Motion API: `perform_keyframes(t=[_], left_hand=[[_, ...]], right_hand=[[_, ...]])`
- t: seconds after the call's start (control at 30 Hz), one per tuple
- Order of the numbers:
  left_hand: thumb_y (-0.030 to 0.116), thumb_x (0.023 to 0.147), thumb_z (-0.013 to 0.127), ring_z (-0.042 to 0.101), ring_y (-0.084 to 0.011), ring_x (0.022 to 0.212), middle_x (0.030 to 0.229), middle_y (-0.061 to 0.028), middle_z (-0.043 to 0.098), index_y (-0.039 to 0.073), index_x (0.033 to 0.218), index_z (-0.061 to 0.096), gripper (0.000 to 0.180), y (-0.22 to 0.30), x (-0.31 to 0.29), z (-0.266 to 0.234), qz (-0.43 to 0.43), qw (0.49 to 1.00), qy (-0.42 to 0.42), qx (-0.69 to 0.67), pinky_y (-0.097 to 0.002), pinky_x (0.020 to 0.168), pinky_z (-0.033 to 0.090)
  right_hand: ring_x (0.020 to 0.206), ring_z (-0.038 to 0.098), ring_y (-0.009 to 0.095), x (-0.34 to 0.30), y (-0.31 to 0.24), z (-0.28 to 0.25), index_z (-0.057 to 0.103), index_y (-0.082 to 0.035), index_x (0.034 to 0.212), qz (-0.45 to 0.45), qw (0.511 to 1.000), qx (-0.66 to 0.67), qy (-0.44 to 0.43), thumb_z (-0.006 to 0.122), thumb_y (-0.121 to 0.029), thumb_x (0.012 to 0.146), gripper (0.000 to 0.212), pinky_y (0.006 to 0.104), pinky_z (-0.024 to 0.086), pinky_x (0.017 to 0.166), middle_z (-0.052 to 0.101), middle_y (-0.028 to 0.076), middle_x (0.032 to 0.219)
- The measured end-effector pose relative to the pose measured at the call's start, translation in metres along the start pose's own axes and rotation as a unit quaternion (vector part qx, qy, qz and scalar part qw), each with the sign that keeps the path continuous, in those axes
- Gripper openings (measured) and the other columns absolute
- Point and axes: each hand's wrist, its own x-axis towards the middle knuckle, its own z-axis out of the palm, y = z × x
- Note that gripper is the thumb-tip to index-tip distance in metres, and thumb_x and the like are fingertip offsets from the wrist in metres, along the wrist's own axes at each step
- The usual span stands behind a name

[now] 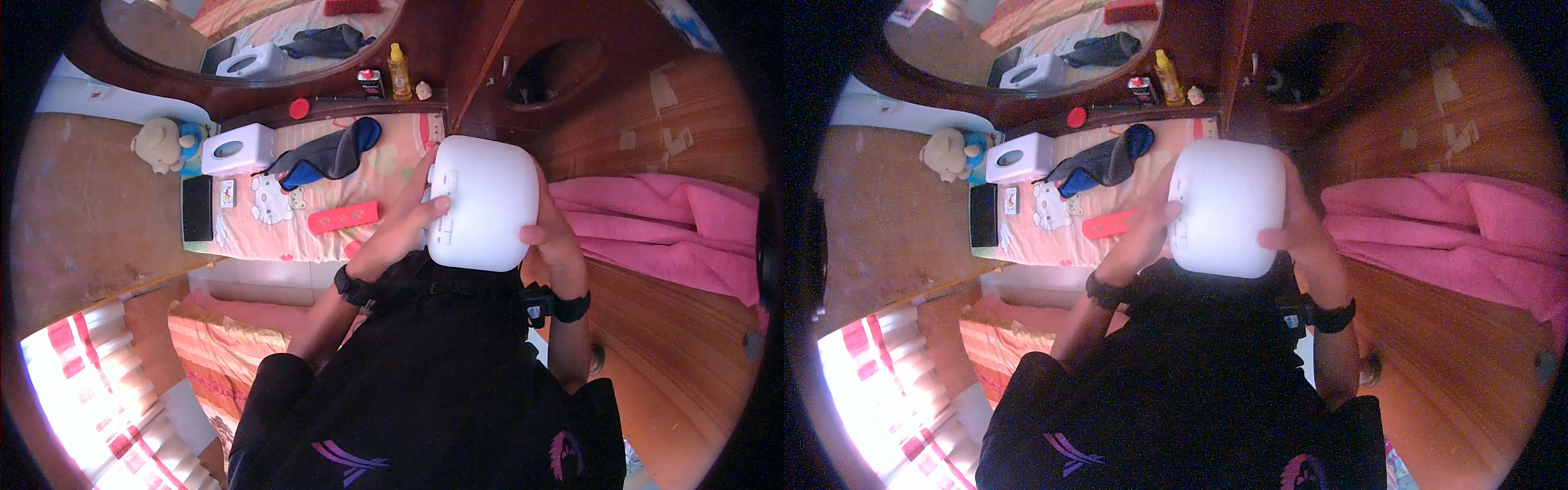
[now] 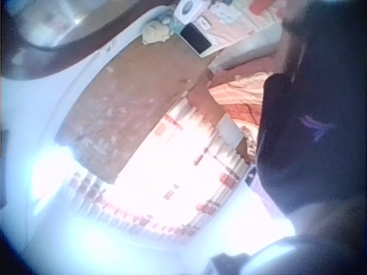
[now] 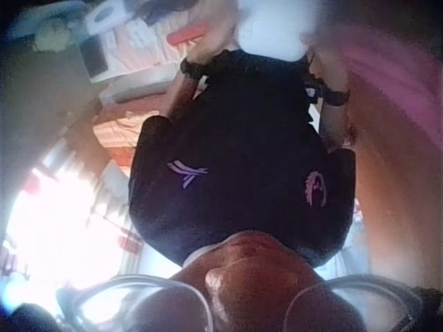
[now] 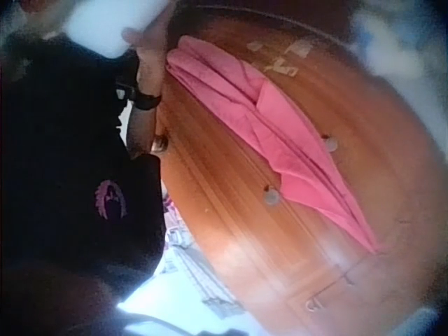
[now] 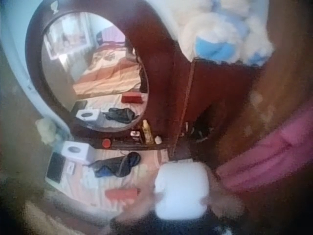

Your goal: The person reassembles a white rice cooker by placing the inner components together, fitting the lid onto the main body, and then handles a red cleaning brush.

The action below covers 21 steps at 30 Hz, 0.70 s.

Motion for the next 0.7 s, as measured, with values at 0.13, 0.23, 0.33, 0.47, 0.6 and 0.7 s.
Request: perform_keyframes(t=[0.13, 0.23, 0.33, 0.47, 0.6, 0.7], left_hand=[[0.029, 0.071, 0.065, 0.029, -0.0273, 0.127, 0.141, -0.0204, 0.021, -0.002, 0.140, 0.004, 0.098, 0.014, -0.011, -0.001, 0.014, 0.993, -0.070, 0.098, -0.0374, 0.100, 0.032], [0.026, 0.067, 0.068, 0.031, -0.0275, 0.126, 0.141, -0.0206, 0.021, -0.003, 0.140, 0.004, 0.101, 0.018, -0.013, 0.001, 0.017, 0.990, -0.055, 0.125, -0.0394, 0.098, 0.034], [0.027, 0.066, 0.067, 0.034, -0.0279, 0.125, 0.141, -0.0208, 0.022, -0.003, 0.139, 0.003, 0.102, 0.017, -0.015, 0.002, 0.024, 0.986, -0.045, 0.158, -0.0393, 0.096, 0.036], [0.022, 0.063, 0.068, 0.036, -0.0278, 0.123, 0.140, -0.0214, 0.024, -0.004, 0.139, 0.004, 0.102, 0.018, -0.017, 0.004, 0.025, 0.985, -0.045, 0.166, -0.0393, 0.096, 0.037], [0.018, 0.062, 0.069, 0.037, -0.0272, 0.122, 0.138, -0.0212, 0.028, -0.003, 0.139, 0.008, 0.101, 0.012, -0.021, 0.000, 0.045, 0.985, -0.041, 0.163, -0.0397, 0.096, 0.038], [0.020, 0.061, 0.070, 0.038, -0.0269, 0.122, 0.137, -0.0207, 0.031, -0.001, 0.140, 0.010, 0.101, 0.011, -0.021, 0.001, 0.064, 0.985, -0.041, 0.157, -0.0393, 0.095, 0.039]], right_hand=[[0.119, 0.038, 0.024, -0.008, -0.012, 0.006, 0.025, -0.005, 0.135, 0.057, 0.995, 0.084, -0.014, 0.077, -0.036, 0.051, 0.104, 0.0350, 0.030, 0.101, 0.040, 0.010, 0.128], [0.116, 0.041, 0.024, -0.008, -0.013, 0.007, 0.026, -0.005, 0.135, 0.059, 0.994, 0.094, -0.026, 0.076, -0.036, 0.052, 0.102, 0.0339, 0.032, 0.099, 0.042, 0.011, 0.126], [0.116, 0.041, 0.023, -0.008, -0.013, 0.007, 0.027, -0.004, 0.134, 0.046, 0.996, 0.067, -0.031, 0.075, -0.036, 0.053, 0.099, 0.0337, 0.032, 0.098, 0.042, 0.011, 0.126], [0.115, 0.041, 0.022, -0.012, -0.008, 0.006, 0.028, -0.004, 0.133, 0.053, 0.994, 0.089, -0.026, 0.075, -0.036, 0.053, 0.098, 0.0331, 0.032, 0.098, 0.043, 0.011, 0.124], [0.115, 0.041, 0.022, -0.014, -0.014, 0.012, 0.029, -0.004, 0.133, 0.053, 0.995, 0.078, -0.024, 0.075, -0.035, 0.053, 0.097, 0.0326, 0.031, 0.098, 0.043, 0.010, 0.124], [0.116, 0.039, 0.022, -0.013, -0.016, 0.012, 0.029, -0.005, 0.133, 0.043, 0.996, 0.068, -0.036, 0.075, -0.034, 0.054, 0.095, 0.0325, 0.030, 0.099, 0.042, 0.009, 0.125]])
